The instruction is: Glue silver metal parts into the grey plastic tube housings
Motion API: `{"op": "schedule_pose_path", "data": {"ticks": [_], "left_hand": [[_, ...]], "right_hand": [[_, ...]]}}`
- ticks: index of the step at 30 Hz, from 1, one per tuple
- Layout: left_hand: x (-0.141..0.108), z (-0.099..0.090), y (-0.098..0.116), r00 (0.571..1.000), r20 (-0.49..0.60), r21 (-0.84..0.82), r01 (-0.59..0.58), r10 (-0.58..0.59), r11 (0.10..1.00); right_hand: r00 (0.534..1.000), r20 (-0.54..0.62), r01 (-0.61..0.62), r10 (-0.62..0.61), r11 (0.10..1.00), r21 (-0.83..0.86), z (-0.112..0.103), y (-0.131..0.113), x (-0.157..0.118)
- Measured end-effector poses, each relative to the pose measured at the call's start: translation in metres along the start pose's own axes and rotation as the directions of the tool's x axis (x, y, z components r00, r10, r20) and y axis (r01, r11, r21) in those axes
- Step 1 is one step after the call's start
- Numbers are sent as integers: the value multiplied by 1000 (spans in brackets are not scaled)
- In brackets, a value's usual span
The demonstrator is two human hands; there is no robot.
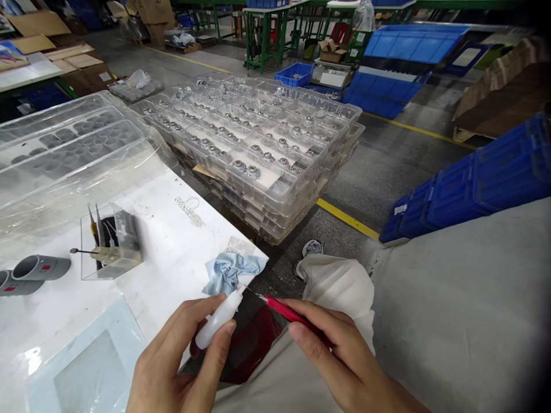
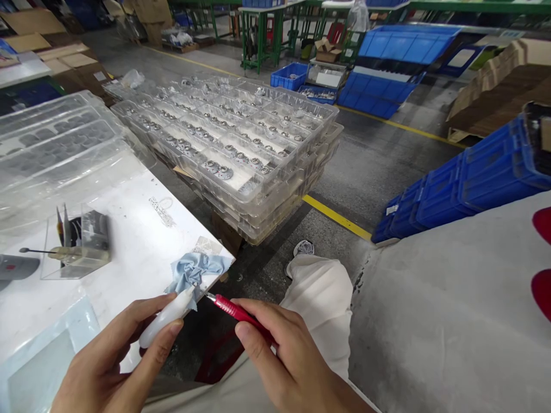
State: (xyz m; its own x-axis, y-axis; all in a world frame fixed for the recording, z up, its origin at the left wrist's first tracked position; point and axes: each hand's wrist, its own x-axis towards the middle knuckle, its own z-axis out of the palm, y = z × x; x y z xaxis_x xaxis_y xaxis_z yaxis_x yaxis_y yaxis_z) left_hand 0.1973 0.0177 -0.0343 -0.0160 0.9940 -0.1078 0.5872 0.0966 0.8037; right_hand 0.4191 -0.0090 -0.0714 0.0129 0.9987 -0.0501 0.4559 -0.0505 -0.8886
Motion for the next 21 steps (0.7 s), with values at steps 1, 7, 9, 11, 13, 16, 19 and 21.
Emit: {"op": "schedule_pose_path", "data": {"ticks": [1,7,9,11,13,16,19,21], "left_hand": [[0,0,-1,1000,6,1,5,-5,1000],[2,-4,-8,998,60,53,-36,33,998],[2,-4,-8,996,81,57,-43,39,997],[2,-4,-7,997,77,25,16,-18,1000],[1,-4,-5,990,57,-18,128,-127,992],[-1,-6,-6,978,46,-42,204,-203,978],[0,-7,-9,981,45,-49,193,-191,980],[2,-5,-11,982,34,-45,189,-187,981]], "right_hand": [[1000,3,-15,15,1000,17,0,-1,2],[990,64,-132,125,984,122,-4,3,-1],[979,126,-176,157,972,155,-6,6,-4],[964,188,-220,185,958,185,-8,10,-5],[953,209,-264,220,941,214,-9,14,-4],[950,167,-303,262,902,309,-10,20,1],[936,176,-352,305,833,427,-8,21,5],[909,228,-415,348,784,461,-5,18,7]]}}
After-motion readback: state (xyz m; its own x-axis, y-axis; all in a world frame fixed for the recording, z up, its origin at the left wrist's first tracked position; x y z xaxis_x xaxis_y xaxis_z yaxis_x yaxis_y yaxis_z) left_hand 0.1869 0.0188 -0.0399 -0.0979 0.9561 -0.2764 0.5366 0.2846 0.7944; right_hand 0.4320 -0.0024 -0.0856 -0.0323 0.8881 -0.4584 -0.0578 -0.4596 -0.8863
